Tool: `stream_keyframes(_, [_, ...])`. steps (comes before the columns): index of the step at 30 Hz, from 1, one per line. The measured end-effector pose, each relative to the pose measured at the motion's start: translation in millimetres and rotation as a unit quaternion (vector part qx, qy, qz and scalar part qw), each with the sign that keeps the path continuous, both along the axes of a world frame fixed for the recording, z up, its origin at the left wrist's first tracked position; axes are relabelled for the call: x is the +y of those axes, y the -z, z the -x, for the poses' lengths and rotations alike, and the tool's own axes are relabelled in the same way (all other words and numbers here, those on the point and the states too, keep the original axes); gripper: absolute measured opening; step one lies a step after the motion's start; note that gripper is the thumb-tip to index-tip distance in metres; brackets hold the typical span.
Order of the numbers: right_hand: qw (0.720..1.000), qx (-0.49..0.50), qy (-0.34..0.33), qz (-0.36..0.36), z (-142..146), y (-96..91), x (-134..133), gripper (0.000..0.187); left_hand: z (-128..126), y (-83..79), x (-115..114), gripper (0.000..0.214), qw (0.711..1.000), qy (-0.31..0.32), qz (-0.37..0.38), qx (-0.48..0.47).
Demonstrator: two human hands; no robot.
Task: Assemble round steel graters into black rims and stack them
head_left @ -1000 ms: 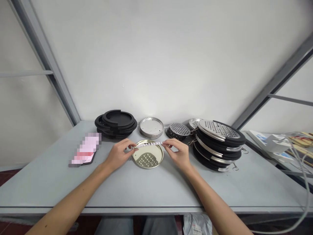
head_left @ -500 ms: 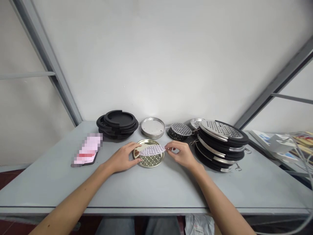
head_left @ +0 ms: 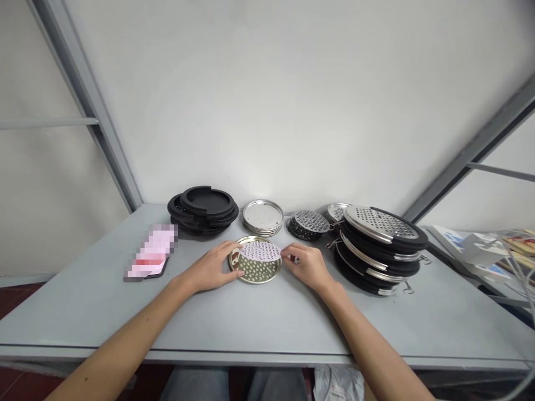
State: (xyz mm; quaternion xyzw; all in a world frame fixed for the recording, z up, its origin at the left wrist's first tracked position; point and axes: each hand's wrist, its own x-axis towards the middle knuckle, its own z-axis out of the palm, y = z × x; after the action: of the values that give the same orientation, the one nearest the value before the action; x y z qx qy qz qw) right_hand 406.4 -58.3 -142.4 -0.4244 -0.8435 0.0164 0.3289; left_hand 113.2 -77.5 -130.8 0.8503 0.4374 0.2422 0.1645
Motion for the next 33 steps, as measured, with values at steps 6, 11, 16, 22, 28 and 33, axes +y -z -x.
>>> stream_keyframes(6, [0.999,-0.033,0.019,-0.02,1,0.2,0,0.016,2,6.8,4,0.05,1.0,0.004,-0.011,0.005])
stream_keyframes(11, [0.999,-0.032,0.041,0.011,5,-1.0,-2,0.015,1,8.8,5,0.043,1.0,0.012,-0.017,0.011])
stream_keyframes(16, [0.997,-0.033,0.002,0.076,4,-7.3,-2,0.018,-1,3.2,3,0.033,0.999,0.036,-0.016,0.016])
stream_keyframes(22, [0.991,-0.007,-0.083,0.1,-4,-14.3,-1,0.023,1,4.3,3,0.033,0.999,0.036,-0.016,0.021])
stream_keyframes(28, [0.987,-0.012,-0.117,0.113,1,-12.9,-2,0.018,0,4.8,2,0.033,0.999,0.029,-0.012,0.02])
stream_keyframes(33, [0.992,-0.006,-0.066,0.106,-1,-10.5,0,0.027,-1,-0.2,1,0.03,0.998,0.032,-0.029,0.034])
